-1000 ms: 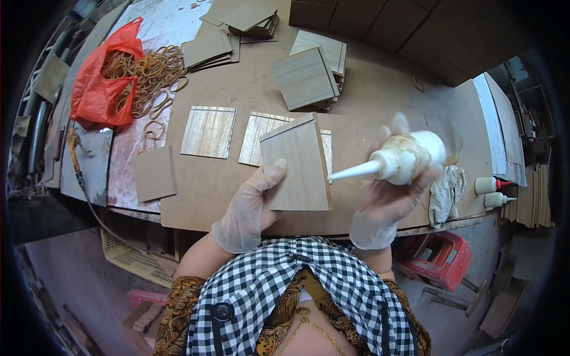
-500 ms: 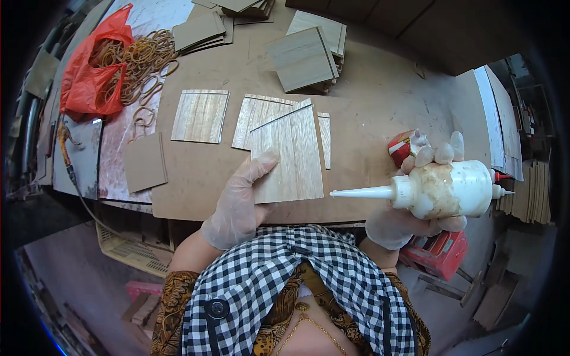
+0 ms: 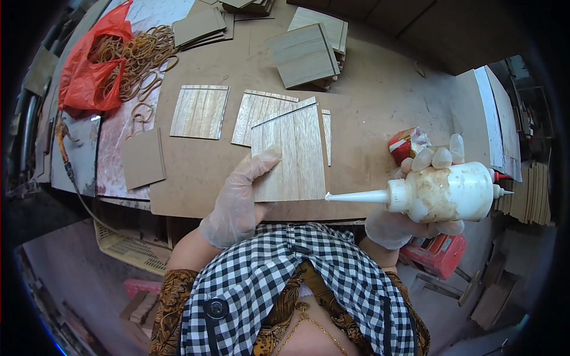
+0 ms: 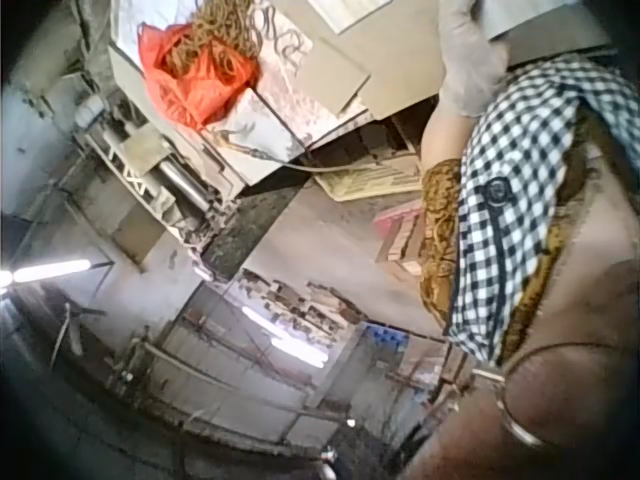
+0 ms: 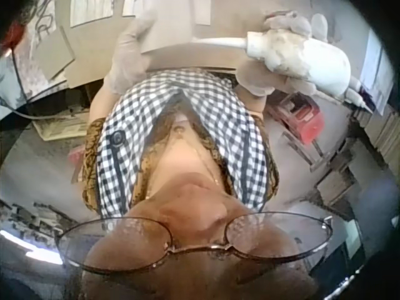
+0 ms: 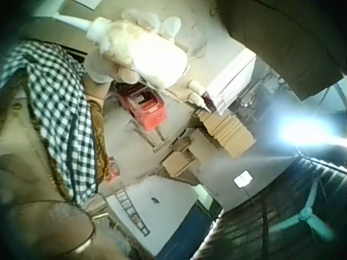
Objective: The person assembles small cardboard boxes by applying glue to the edges of pre-cut cardboard pieces and pressing them together. They repeatedly pick up pieces, apply glue, and join them to form box structures, then secure the assembled boxes with rubber bands.
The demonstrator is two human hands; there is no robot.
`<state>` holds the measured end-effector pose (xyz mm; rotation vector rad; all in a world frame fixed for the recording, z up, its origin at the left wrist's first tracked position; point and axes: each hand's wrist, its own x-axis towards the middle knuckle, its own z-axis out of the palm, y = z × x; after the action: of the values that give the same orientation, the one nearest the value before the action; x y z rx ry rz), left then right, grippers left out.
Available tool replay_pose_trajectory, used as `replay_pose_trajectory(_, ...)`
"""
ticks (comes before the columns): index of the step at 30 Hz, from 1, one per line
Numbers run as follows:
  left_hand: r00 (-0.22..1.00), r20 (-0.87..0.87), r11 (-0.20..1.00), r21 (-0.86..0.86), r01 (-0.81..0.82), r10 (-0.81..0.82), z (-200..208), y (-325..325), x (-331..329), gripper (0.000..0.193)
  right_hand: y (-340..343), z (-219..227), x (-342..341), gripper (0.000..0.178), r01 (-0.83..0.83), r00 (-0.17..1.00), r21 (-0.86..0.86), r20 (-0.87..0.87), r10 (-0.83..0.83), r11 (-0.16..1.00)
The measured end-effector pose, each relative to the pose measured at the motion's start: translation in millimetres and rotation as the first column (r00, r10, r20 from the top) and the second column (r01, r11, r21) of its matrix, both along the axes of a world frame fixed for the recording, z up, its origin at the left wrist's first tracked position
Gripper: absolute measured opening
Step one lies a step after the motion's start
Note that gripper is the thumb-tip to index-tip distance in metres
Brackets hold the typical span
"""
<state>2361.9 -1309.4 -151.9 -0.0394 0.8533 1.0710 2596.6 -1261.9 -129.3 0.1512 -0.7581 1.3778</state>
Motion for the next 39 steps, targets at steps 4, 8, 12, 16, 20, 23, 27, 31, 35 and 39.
replay_pose_trajectory(4, 1.000, -0.004, 1.000, 0.014, 0.002, -0.002, -2.1, 0.0, -1.2, 0.047, -5.6, 3.8, 3.9, 0.082, 0.083, 0.996, -0.180, 0.051, -0.075, 0.980)
replay_pose_trajectory(8, 1.000, -0.003, 0.999, 0.034, 0.024, -0.024, 7.5, 2.1, -0.1, 0.049, -8.4, 6.4, 0.1, 0.077, 0.123, 0.992, -0.295, 0.018, -0.123, 0.948)
replay_pose_trajectory(12, 0.999, -0.048, 0.999, 0.041, 0.026, -0.024, 7.5, 0.5, 0.6, 0.053, -2.5, 8.1, 1.8, 0.074, 0.132, 0.991, -0.269, 0.052, -0.123, 0.954)
replay_pose_trajectory(16, 0.996, -0.066, 0.996, 0.046, 0.070, -0.067, 9.8, 0.5, -0.6, 0.054, 0.6, 9.8, 2.1, 0.077, 0.173, 0.983, -0.262, 0.102, -0.151, 0.950)
replay_pose_trajectory(20, 0.991, -0.097, 0.995, 0.039, 0.092, -0.088, 4.7, 0.3, -1.9, 0.055, 5.2, 11.0, 0.7, 0.083, 0.103, 0.993, -0.228, 0.070, -0.090, 0.968)
replay_pose_trajectory(23, 0.992, -0.097, 0.994, 0.065, 0.084, -0.078, 4.5, -0.4, -0.4, 0.055, 7.8, 11.8, 0.5, 0.085, 0.151, 0.986, -0.243, 0.100, -0.130, 0.958)
replay_pose_trajectory(27, 0.992, -0.090, 0.994, 0.061, 0.094, -0.088, 7.1, 0.7, -1.5, 0.055, 9.0, 16.7, -3.3, 0.089, 0.254, 0.955, -0.244, 0.219, -0.202, 0.936)
replay_pose_trajectory(31, 0.992, -0.074, 0.993, 0.055, 0.103, -0.099, 9.0, 1.5, -1.6, 0.056, 10.7, 15.7, -8.2, 0.094, 0.321, 0.936, -0.254, 0.232, -0.265, 0.912)
replay_pose_trajectory(35, 0.993, -0.058, 0.990, 0.090, 0.112, -0.107, 0.4, 1.5, -2.0, 0.058, 10.5, 21.9, -11.4, 0.095, 0.295, 0.939, -0.300, 0.267, -0.217, 0.907)
replay_pose_trajectory(39, 0.990, -0.054, 0.987, 0.086, 0.136, -0.132, 1.9, 2.5, -2.3, 0.059, 13.7, 20.6, -12.3, 0.092, 0.284, 0.946, -0.291, 0.240, -0.218, 0.913)
